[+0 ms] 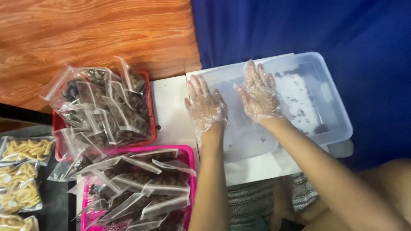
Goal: The person organizes small plastic bags containing round brown snacks by moving them between plastic baskets by hand.
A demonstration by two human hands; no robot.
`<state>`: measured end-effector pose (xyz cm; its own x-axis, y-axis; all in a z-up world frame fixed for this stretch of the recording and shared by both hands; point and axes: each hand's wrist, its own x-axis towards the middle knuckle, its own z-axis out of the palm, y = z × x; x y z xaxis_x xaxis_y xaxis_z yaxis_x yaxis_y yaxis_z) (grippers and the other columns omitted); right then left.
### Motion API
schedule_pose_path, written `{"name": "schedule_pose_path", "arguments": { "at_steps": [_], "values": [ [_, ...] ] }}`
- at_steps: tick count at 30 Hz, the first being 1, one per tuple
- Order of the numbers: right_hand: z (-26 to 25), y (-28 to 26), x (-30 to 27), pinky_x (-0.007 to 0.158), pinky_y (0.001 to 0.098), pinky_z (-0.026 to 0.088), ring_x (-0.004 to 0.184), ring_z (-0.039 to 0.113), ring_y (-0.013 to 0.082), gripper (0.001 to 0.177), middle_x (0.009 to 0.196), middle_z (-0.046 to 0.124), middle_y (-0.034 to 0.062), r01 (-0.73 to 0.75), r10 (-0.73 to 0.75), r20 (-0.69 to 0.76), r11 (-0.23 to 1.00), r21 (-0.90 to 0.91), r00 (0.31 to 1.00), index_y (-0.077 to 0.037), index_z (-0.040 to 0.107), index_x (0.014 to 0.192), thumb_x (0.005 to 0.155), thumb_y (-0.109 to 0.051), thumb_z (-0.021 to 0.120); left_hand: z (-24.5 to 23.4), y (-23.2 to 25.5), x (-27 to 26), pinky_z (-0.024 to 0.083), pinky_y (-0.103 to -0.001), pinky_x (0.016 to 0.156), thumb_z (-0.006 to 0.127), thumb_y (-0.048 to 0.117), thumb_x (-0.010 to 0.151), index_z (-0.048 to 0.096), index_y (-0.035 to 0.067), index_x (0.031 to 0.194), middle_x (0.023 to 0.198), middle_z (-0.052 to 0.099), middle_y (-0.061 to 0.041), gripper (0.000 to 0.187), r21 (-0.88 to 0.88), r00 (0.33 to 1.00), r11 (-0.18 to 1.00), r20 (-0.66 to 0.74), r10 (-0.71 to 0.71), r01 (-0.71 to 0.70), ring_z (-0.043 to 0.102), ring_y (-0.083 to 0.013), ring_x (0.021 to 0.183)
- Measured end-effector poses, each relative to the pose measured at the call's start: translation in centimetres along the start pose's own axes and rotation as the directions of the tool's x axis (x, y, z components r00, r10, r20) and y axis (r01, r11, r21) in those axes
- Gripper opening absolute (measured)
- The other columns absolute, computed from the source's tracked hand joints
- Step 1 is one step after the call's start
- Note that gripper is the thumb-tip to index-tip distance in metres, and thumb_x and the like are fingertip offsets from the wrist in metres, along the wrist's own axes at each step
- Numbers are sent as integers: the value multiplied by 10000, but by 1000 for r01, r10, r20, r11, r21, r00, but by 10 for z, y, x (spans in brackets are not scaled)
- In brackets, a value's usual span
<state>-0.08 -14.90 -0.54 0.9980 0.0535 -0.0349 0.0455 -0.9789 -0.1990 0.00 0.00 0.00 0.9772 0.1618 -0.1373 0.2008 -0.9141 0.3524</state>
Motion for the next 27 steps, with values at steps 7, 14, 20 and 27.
{"name": "schedule_pose_path", "arguments": {
  "at_steps": [7, 14, 20, 27],
  "values": [
    [10, 3, 5, 1270, 518, 118, 1579, 124, 290, 705, 1734, 85, 65, -18, 19, 31, 999, -31, 999, -107, 140, 1651, 1088, -523, 220, 7, -13, 8, 335, -536, 1181, 379, 233, 1050, 285, 41, 1608, 1685, 260, -144, 598, -198, 995, 975, -40, 89, -95, 223, -327, 1557],
    [16, 10, 19, 1266, 546, 96, 1578, 139, 299, 726, 1737, 60, 82, 13, -14, -37, 1000, -27, 999, -81, 116, 1653, 1085, -517, 234, 16, -16, 22, 254, -463, 1253, 462, 214, 1032, 223, 79, 1620, 1701, 193, -139, 648, -303, 996, 952, -87, 15, -40, 177, -307, 1570],
    [16, 6, 11, 1272, 513, 53, 1591, 71, 291, 730, 1733, 62, 117, 3, -3, -7, 1000, -9, 1000, -53, 129, 1648, 1084, -499, 256, 50, -39, -24, 455, -546, 1097, 418, 376, 1037, 105, 173, 1655, 1606, 365, -198, 722, -313, 968, 919, 2, -251, 239, 503, -392, 1368],
    [18, 5, 12, 1275, 488, 29, 1592, 50, 279, 729, 1731, 68, 111, 1, -1, 7, 1000, 17, 1000, -69, 159, 1645, 1078, -519, 242, 61, -44, -44, 571, -549, 935, 432, 292, 1040, 219, 174, 1633, 1486, 525, -152, 642, -243, 973, 946, -23, -229, 217, 652, -415, 1176]
  ]
}}
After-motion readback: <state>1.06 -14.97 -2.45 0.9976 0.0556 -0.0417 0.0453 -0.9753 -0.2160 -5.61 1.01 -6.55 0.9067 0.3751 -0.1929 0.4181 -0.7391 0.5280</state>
